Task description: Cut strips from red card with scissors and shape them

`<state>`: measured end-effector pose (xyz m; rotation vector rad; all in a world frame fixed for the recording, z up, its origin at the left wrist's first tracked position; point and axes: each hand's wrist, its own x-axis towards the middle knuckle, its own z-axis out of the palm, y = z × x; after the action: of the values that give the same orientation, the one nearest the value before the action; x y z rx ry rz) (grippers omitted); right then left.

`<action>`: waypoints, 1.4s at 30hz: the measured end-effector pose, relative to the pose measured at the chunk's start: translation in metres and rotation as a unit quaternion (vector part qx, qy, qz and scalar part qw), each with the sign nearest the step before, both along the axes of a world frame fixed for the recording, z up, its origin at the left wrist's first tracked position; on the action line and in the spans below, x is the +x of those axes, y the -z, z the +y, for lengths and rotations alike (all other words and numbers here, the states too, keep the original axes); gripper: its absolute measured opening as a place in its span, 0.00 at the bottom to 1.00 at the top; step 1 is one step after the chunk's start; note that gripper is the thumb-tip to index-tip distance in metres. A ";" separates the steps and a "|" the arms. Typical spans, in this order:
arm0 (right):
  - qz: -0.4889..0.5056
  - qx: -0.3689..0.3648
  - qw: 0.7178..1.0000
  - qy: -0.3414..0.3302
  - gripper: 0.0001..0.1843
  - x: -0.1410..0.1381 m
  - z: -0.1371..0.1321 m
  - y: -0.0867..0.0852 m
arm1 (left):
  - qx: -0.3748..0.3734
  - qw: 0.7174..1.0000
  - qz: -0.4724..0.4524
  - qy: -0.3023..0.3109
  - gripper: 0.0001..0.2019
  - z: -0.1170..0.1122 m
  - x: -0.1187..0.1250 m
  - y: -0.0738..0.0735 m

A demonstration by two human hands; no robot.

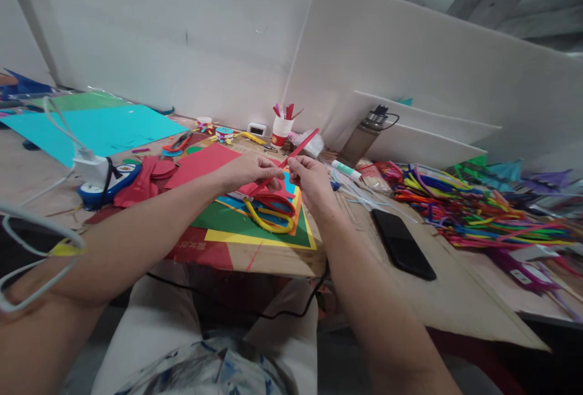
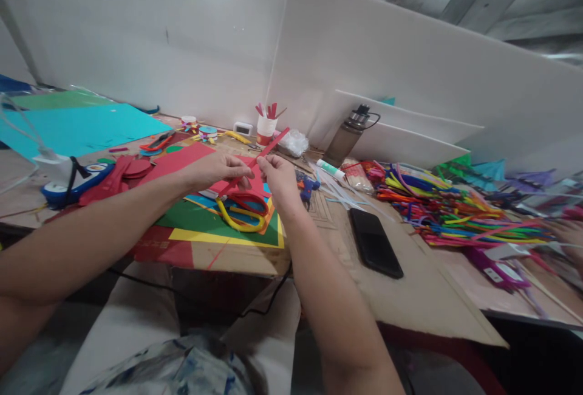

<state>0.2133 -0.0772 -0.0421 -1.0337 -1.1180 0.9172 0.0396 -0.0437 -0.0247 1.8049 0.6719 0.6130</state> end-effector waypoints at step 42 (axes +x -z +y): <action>0.144 0.026 0.989 -0.007 0.15 0.024 0.000 -0.019 | -0.244 0.962 -0.045 0.114 0.36 -0.001 -0.001 0.006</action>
<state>0.2368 -0.0776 -0.0234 -0.8221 -0.9025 1.0072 0.0385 -0.0450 -0.0312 1.3579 0.4898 0.3335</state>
